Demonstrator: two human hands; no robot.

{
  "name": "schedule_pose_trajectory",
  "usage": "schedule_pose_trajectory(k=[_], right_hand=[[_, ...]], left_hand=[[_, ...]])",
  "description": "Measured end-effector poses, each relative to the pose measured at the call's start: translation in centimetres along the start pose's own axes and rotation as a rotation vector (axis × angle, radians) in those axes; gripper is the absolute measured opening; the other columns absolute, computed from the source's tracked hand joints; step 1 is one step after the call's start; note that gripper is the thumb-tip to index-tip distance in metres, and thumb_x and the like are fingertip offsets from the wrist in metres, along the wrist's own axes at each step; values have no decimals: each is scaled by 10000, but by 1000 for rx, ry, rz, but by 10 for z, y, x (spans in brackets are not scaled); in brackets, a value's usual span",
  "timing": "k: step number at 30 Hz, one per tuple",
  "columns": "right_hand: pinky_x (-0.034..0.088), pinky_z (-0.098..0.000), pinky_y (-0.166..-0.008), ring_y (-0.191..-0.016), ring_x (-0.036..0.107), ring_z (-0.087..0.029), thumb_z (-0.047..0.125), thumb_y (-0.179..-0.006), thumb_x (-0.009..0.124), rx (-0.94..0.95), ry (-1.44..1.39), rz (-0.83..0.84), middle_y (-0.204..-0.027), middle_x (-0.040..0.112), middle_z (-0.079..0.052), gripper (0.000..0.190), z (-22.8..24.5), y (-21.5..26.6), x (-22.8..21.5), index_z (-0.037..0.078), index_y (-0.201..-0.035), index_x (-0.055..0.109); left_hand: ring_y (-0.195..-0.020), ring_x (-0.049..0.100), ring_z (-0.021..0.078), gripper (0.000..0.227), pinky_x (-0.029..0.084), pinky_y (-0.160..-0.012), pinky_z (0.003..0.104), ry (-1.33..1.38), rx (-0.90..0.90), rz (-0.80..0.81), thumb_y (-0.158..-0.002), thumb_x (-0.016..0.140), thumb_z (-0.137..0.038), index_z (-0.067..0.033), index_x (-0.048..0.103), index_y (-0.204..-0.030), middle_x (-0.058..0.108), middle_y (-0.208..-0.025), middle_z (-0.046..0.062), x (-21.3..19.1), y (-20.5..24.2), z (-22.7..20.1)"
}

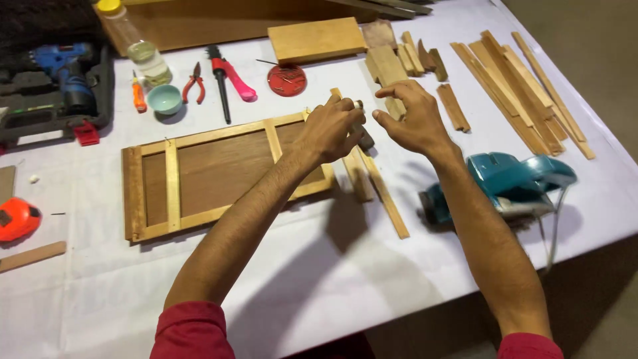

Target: Measure, assemble, and secure small wooden slats into a frame using a hammer and drill.

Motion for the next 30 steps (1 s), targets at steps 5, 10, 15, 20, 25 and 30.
schedule_pose_trajectory(k=[5, 10, 15, 20, 25, 30], right_hand=[[603, -380, -833, -1066, 694, -234, 187, -878, 804, 107, -167, 130, -1211, 681, -114, 361, 36, -64, 73, 89, -1211, 708], [613, -354, -766, -1036, 707, -205, 196, -897, 788, 147, -239, 243, -1229, 672, -108, 383, 91, -121, 101, 95, -1253, 691], [645, -327, -699, -993, 718, -187, 181, -904, 761, 149, -350, 318, -1261, 634, -145, 402, 138, -172, 115, 42, -1262, 640], [610, -329, -760, -886, 733, -188, 192, -917, 791, 110, -328, 363, -1200, 661, -153, 400, 195, -205, 167, 37, -1266, 671], [588, -321, -728, -803, 717, -176, 222, -893, 782, 173, -390, 439, -1218, 696, -110, 434, 275, -226, 242, 51, -1275, 666], [604, -329, -757, -839, 692, -166, 253, -891, 783, 183, -400, 517, -1253, 691, -94, 493, 325, -248, 303, 58, -1316, 626]], left_hand=[[-1049, 607, 316, 211, 532, -848, 459, -28, -122, -88, -882, 772, -284, -119, 733, -1008, 667, -1031, 92, -49, 43, 76], [-1038, 610, 319, 234, 526, -865, 465, -26, -226, -82, -885, 779, -299, -111, 725, -1013, 662, -1025, 99, -103, 79, 127], [-1020, 616, 281, 237, 535, -877, 444, 55, -389, -9, -900, 768, -294, -114, 720, -1046, 669, -1036, 81, -169, 116, 153], [-1016, 608, 301, 236, 528, -869, 457, 0, -452, -39, -867, 782, -297, -117, 743, -1015, 677, -1037, 87, -231, 177, 192], [-1057, 607, 317, 232, 526, -901, 460, -62, -434, -115, -861, 784, -285, -110, 749, -1009, 679, -1041, 98, -284, 253, 248], [-1054, 605, 306, 207, 531, -890, 451, -8, -564, -92, -866, 782, -260, -107, 762, -1004, 691, -1024, 79, -336, 301, 303]])
Point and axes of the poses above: each hand's wrist, its own y-axis away from the middle knuckle, its own x-axis out of the palm, z = x × y, the point moved 2 cm from there along -y, towards the middle knuckle
